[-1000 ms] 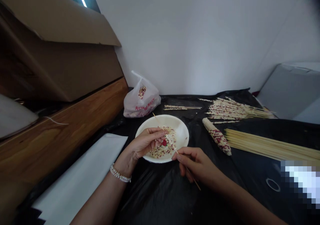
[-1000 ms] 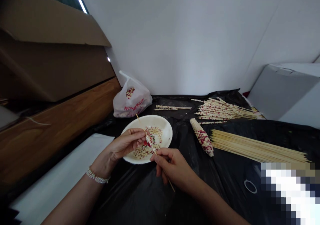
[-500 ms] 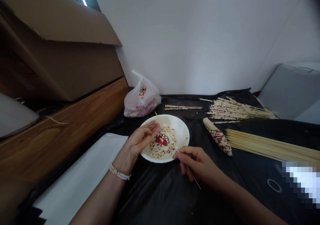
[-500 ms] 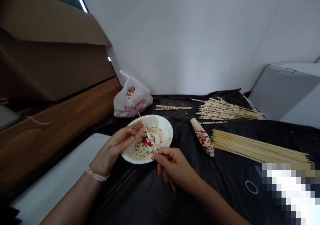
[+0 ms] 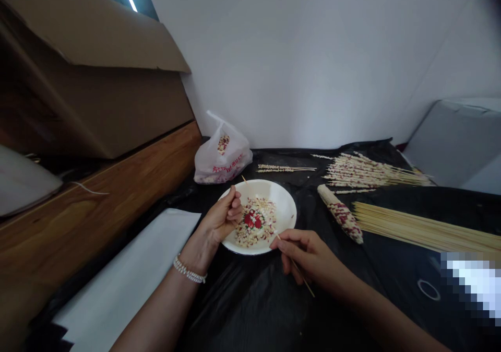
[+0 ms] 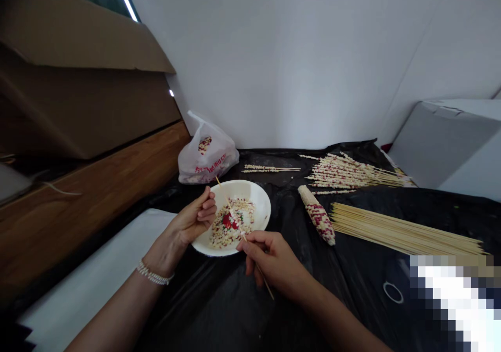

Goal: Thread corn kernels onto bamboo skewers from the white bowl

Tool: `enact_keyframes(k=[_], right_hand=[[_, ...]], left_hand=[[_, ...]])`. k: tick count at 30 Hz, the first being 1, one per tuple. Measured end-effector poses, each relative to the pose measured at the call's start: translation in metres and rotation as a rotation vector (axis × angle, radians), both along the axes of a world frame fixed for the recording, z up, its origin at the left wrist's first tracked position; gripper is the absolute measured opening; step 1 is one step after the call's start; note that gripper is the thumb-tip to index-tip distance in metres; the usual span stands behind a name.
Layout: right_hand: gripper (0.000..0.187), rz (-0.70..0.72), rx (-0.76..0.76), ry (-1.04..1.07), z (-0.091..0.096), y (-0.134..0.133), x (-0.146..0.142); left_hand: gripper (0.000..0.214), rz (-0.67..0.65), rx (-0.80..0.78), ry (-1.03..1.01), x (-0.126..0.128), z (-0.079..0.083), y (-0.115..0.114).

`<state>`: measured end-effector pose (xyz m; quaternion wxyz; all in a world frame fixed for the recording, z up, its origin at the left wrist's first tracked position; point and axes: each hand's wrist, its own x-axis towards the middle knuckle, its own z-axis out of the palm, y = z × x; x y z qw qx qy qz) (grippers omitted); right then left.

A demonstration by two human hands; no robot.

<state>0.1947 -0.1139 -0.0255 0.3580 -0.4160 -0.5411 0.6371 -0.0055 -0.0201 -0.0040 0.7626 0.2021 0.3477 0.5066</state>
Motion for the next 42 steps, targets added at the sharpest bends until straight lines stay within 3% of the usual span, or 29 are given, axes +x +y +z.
enact_keyframes(k=[3, 8, 14, 19, 27, 42], right_hand=[[0.033, -0.006, -0.001, 0.005, -0.001, 0.000, 0.000], [0.032, 0.006, -0.004, -0.002, -0.004, 0.001, 0.001], [0.029, 0.012, -0.028, 0.027, -0.005, 0.002, 0.002], [0.028, 0.059, -0.069, 0.076, -0.005, 0.001, 0.002], [0.029, 0.144, -0.108, 0.115, -0.010, -0.002, 0.002], [0.029, 0.150, -0.115, 0.107, -0.008, -0.003, 0.001]], left_hand=[[0.024, -0.007, 0.058, 0.034, -0.002, 0.002, -0.002], [0.027, -0.017, 0.025, 0.042, -0.002, 0.007, -0.001], [0.025, 0.063, 0.087, 0.064, -0.003, 0.003, 0.003], [0.019, 0.142, 0.018, -0.030, -0.008, -0.002, 0.009], [0.018, 0.149, -0.051, -0.131, -0.007, 0.003, 0.007], [0.023, 0.193, 0.012, -0.077, -0.002, 0.010, 0.001]])
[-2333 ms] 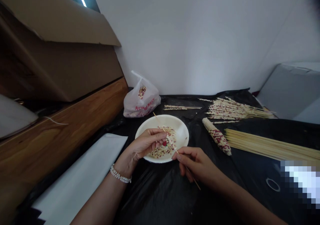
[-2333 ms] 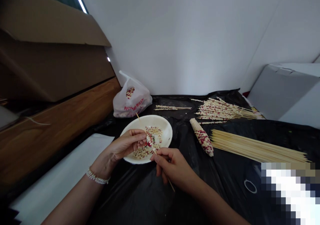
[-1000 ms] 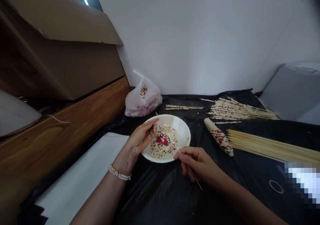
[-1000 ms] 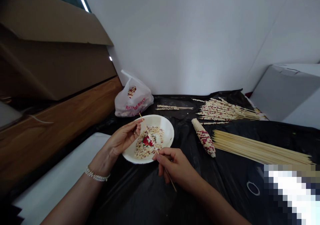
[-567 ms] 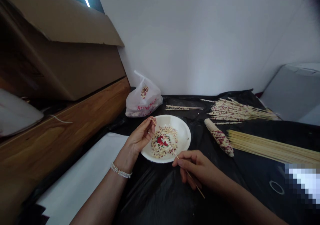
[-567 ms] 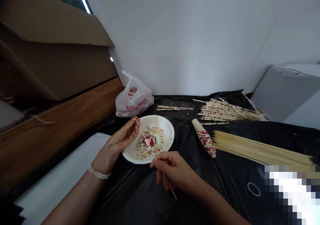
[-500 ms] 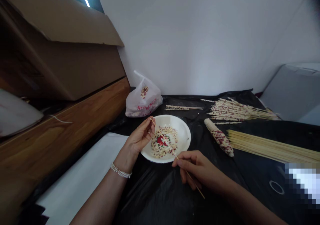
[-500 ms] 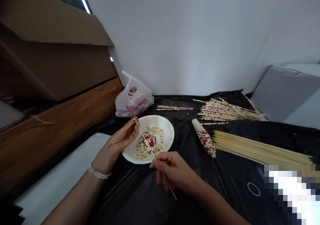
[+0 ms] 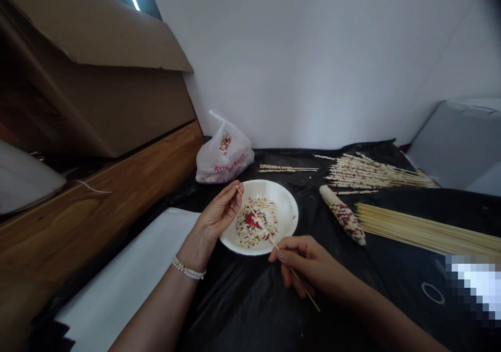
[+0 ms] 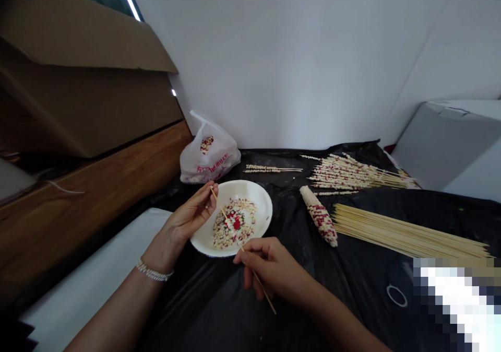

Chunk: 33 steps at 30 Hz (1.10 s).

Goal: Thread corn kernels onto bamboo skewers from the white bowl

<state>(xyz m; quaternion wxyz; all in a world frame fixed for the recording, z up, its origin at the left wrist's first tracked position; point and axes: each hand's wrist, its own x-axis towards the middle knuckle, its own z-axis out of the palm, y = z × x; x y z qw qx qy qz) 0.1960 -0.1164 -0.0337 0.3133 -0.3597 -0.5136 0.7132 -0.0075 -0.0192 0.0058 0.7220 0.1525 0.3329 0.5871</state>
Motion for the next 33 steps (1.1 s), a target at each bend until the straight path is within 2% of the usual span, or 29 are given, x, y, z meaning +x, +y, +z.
enact_keyframes(k=[17, 26, 33], right_hand=[[0.034, -0.004, -0.016, -0.004, -0.0025, 0.0011, -0.0008], [0.035, 0.001, -0.017, -0.023, -0.0018, 0.0007, -0.0016], [0.030, -0.009, 0.038, -0.134, 0.0014, -0.0006, -0.0020]], left_hand=[[0.026, 0.044, 0.071, 0.116, -0.0018, -0.0033, 0.0012], [0.028, 0.050, 0.056, 0.164, -0.0003, -0.0023, 0.0013], [0.031, -0.002, 0.010, 0.093, -0.0014, 0.0007, 0.0006]])
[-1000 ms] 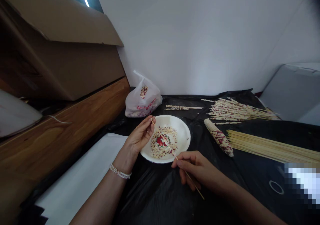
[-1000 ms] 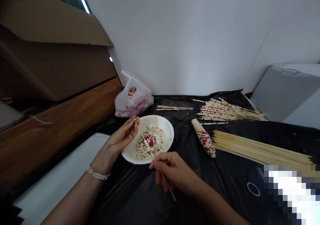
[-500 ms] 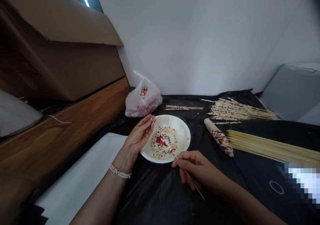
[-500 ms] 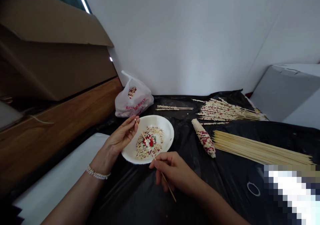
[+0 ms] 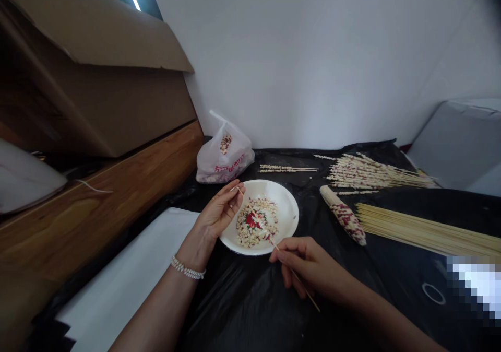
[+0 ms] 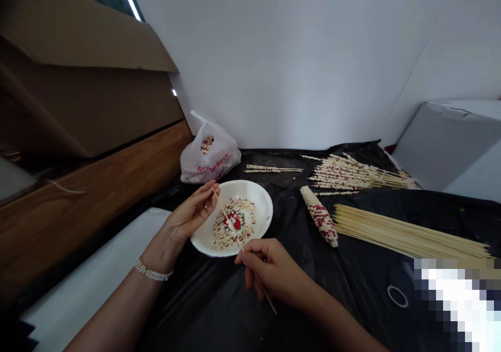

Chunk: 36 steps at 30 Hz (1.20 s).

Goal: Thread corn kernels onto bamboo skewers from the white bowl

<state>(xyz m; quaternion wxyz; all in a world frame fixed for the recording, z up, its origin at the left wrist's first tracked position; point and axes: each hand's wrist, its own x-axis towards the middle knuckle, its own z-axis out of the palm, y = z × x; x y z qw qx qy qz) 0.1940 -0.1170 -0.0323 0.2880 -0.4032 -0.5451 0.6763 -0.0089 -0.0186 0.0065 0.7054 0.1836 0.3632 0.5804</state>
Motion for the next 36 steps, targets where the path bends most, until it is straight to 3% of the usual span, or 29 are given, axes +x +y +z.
enact_keyframes(k=[36], right_hand=[[0.029, -0.008, -0.077, 0.169, 0.0016, -0.0043, -0.0036]], left_hand=[[0.025, 0.120, 0.094, 0.005, 0.0021, -0.0091, 0.0018]])
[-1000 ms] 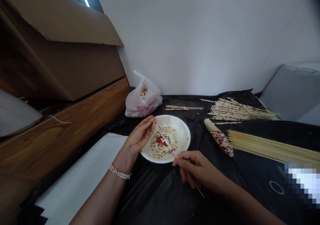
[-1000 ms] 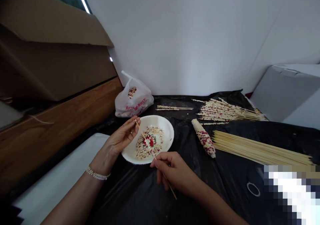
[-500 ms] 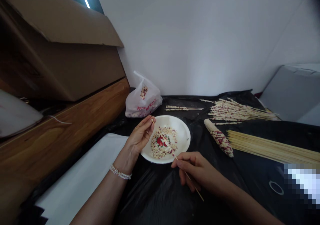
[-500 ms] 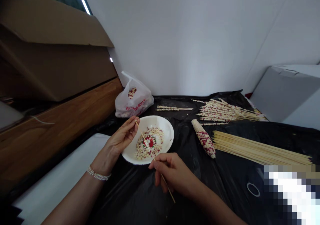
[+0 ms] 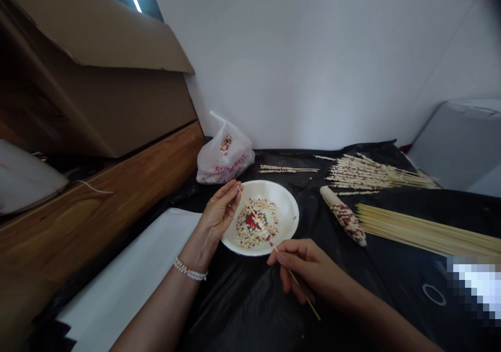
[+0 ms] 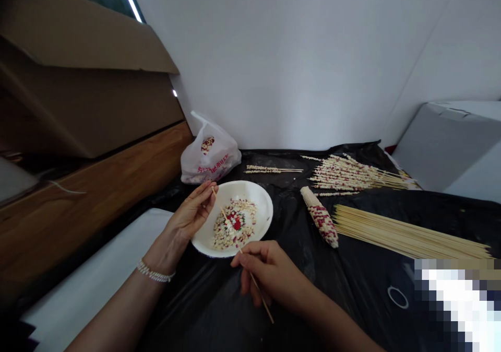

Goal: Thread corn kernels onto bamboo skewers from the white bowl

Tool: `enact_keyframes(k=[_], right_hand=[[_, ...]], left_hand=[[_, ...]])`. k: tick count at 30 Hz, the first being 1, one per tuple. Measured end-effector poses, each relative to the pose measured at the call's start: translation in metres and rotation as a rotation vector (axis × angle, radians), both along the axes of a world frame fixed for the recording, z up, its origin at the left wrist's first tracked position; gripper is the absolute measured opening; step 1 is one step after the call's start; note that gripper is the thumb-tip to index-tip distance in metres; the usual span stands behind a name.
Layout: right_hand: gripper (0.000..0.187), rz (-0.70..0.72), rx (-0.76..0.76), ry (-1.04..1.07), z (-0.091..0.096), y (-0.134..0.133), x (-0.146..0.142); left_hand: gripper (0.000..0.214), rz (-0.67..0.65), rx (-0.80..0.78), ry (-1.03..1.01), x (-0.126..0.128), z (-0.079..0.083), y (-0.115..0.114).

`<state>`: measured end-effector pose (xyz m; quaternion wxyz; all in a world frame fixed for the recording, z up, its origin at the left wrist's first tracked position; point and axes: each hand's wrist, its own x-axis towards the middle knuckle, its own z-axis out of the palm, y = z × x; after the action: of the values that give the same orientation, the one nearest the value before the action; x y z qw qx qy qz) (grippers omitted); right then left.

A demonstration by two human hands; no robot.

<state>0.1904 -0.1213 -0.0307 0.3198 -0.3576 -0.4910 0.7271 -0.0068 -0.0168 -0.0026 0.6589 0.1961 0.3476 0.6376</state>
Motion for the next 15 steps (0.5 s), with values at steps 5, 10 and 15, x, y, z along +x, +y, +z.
enact_keyframes(k=[5, 10, 15], right_hand=[[0.032, -0.001, -0.014, 0.025, -0.0022, -0.0004, 0.0005], [0.032, -0.006, 0.009, 0.007, -0.0014, -0.0008, -0.0007], [0.029, -0.025, 0.058, -0.082, 0.0015, 0.0002, 0.0000]], left_hand=[[0.022, 0.028, 0.039, 0.082, 0.0012, -0.0017, 0.0014], [0.022, 0.067, 0.072, 0.126, 0.0035, -0.0035, 0.0020], [0.018, -0.035, 0.020, 0.026, 0.0016, 0.0018, -0.0014]])
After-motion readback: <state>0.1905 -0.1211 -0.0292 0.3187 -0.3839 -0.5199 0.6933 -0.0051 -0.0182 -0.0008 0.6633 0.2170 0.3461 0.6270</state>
